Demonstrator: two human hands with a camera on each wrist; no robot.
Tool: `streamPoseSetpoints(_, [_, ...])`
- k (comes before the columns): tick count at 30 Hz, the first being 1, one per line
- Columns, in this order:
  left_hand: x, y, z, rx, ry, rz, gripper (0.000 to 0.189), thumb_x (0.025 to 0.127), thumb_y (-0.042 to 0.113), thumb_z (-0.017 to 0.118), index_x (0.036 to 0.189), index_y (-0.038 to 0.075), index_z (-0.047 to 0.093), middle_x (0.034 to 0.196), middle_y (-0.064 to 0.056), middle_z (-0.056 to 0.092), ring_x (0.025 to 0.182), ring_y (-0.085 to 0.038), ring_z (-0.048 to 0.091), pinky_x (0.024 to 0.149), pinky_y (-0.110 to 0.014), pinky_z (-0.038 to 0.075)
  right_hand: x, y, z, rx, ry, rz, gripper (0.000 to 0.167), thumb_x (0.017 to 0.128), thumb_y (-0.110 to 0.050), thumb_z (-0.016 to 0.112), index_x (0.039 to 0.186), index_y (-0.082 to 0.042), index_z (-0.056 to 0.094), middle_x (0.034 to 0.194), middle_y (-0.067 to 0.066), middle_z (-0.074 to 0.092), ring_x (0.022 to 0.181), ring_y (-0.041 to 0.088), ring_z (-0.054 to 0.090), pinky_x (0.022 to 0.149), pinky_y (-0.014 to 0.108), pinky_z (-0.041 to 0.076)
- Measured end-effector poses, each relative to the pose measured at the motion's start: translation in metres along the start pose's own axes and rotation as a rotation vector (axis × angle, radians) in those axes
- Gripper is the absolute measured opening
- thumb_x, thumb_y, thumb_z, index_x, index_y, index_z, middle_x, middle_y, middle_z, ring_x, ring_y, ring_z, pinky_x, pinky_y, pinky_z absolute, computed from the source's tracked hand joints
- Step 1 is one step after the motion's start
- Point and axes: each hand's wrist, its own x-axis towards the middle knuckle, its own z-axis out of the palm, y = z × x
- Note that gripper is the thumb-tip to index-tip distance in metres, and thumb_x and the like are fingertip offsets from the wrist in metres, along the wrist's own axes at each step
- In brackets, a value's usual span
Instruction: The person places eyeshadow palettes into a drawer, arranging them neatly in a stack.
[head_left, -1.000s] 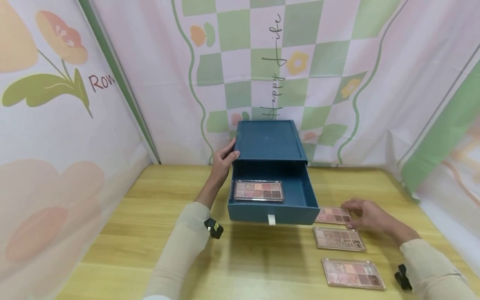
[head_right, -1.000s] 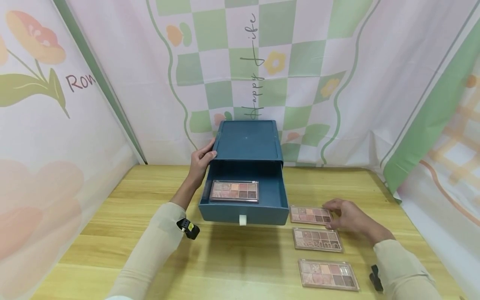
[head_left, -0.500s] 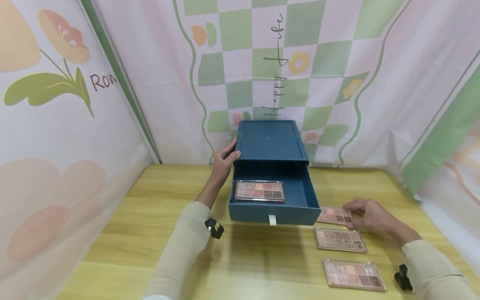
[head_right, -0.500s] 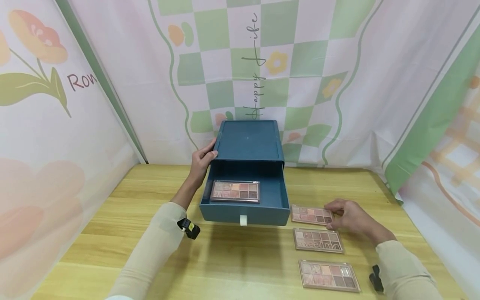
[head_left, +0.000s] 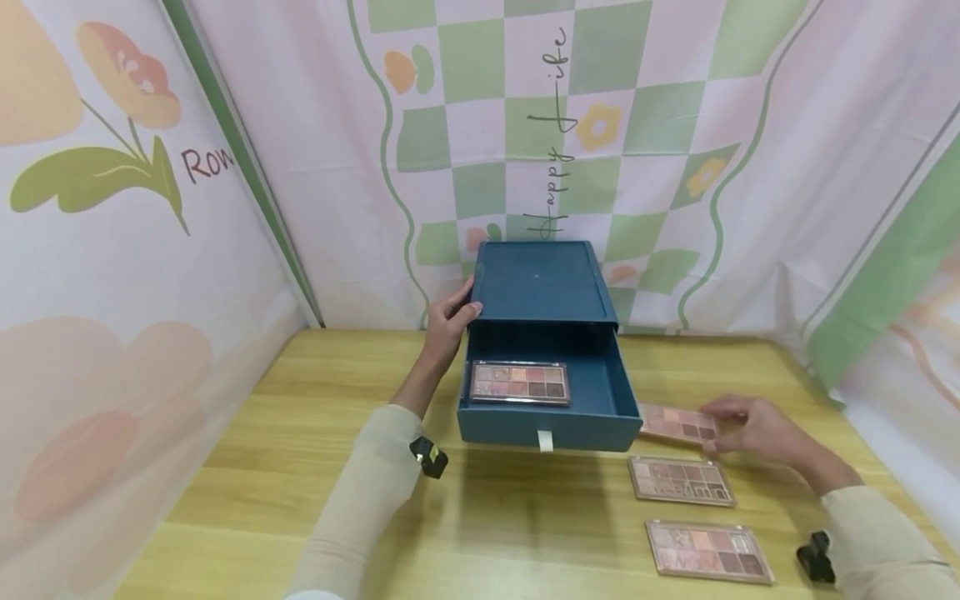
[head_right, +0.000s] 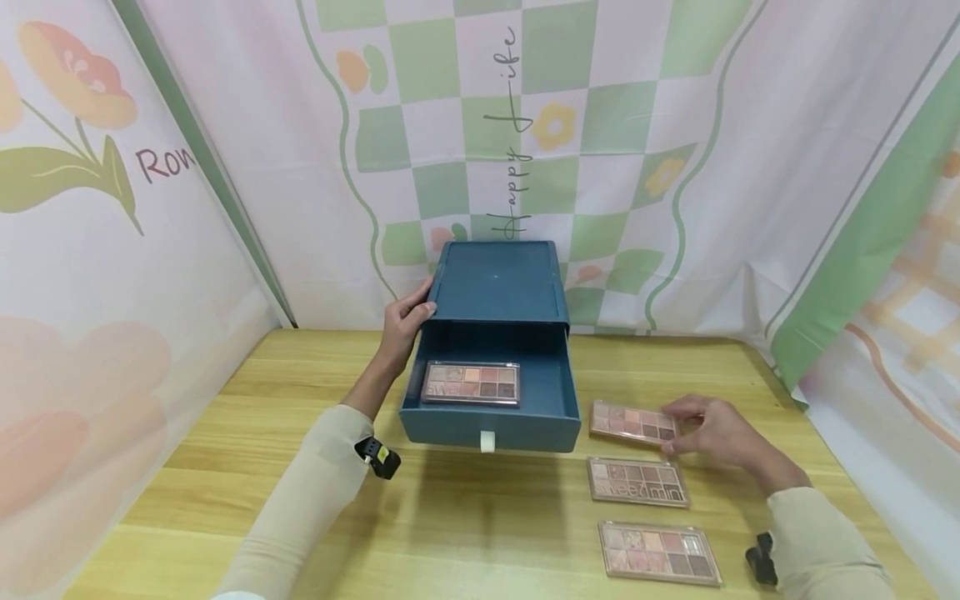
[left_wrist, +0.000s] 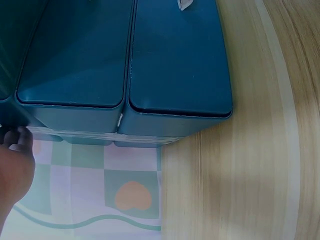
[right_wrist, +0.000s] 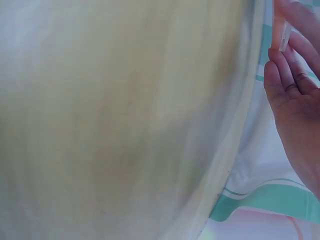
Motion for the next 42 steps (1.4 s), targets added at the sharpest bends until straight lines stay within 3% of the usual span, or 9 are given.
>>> streamPoseSetpoints(5, [0.0, 0.001, 0.0, -0.003, 0.005, 0.005, 0.059, 0.095, 0.013, 0.056, 0.151, -0.003, 0.042, 0.162, -0.024, 0.035, 0.154, -0.031, 0.033, 0.126, -0.046, 0.029, 0.0, -0.004, -0.008, 0.035, 0.016, -0.029, 0.063, 0.069, -0.024, 0.092, 0.122, 0.002, 0.07, 0.121, 0.028, 0.07, 0.096, -0.019, 0.051, 0.081, 0.019, 0.056])
streamPoseSetpoints(14, [-0.002, 0.002, 0.001, -0.004, 0.008, 0.001, 0.059, 0.095, 0.012, 0.056, 0.15, -0.003, 0.042, 0.162, -0.021, 0.037, 0.154, -0.03, 0.033, 0.127, -0.045, 0.029, -0.004, -0.018, -0.024, 0.069, 0.083, -0.052, 0.058, 0.071, -0.017, 0.091, 0.121, 0.003, 0.071, 0.119, 0.026, 0.069, 0.096, -0.022, 0.049, 0.08, 0.008, 0.05])
streamPoseSetpoints(18, [-0.001, 0.002, 0.002, 0.004, 0.018, 0.004, 0.059, 0.095, 0.013, 0.056, 0.15, -0.003, 0.042, 0.161, -0.021, 0.037, 0.153, -0.03, 0.035, 0.126, -0.045, 0.03, -0.004, -0.028, -0.033, 0.091, 0.099, -0.029, 0.058, 0.071, -0.017, 0.091, 0.122, 0.002, 0.071, 0.112, -0.002, 0.072, 0.095, -0.022, 0.049, 0.078, 0.007, 0.048])
streamPoseSetpoints(21, [0.0, 0.001, 0.001, 0.005, 0.015, 0.012, 0.06, 0.095, 0.014, 0.055, 0.15, -0.004, 0.042, 0.161, -0.024, 0.036, 0.153, -0.031, 0.034, 0.126, -0.046, 0.03, -0.005, -0.035, -0.04, 0.113, 0.107, -0.036, 0.056, 0.073, -0.016, 0.09, 0.122, 0.002, 0.071, 0.105, -0.024, 0.065, 0.094, -0.019, 0.052, 0.076, 0.009, 0.049])
streamPoseSetpoints(23, [0.0, 0.001, 0.001, 0.006, 0.012, 0.013, 0.06, 0.095, 0.014, 0.055, 0.15, -0.004, 0.041, 0.161, -0.024, 0.036, 0.153, -0.031, 0.034, 0.126, -0.047, 0.029, -0.007, -0.039, -0.044, 0.126, 0.109, -0.051, 0.056, 0.074, -0.014, 0.089, 0.123, 0.004, 0.07, 0.104, -0.031, 0.062, 0.094, -0.016, 0.053, 0.075, 0.012, 0.05])
streamPoseSetpoints(34, [-0.001, 0.001, 0.0, 0.005, 0.005, 0.005, 0.062, 0.095, 0.014, 0.055, 0.151, -0.005, 0.04, 0.162, -0.024, 0.035, 0.154, -0.032, 0.033, 0.126, -0.048, 0.029, -0.01, -0.049, -0.062, 0.104, 0.137, -0.081, 0.055, 0.072, -0.012, 0.089, 0.122, 0.001, 0.071, 0.105, -0.034, 0.062, 0.095, -0.012, 0.053, 0.074, 0.013, 0.046])
streamPoseSetpoints(42, [-0.001, -0.001, 0.001, 0.013, 0.009, 0.011, 0.064, 0.093, 0.017, 0.055, 0.151, -0.005, 0.04, 0.161, -0.026, 0.034, 0.153, -0.033, 0.033, 0.126, -0.048, 0.03, -0.006, -0.063, -0.071, 0.178, 0.161, -0.166, 0.046, 0.072, 0.0, 0.086, 0.117, -0.003, 0.073, 0.099, -0.025, 0.067, 0.091, -0.01, 0.059, 0.07, 0.014, 0.053])
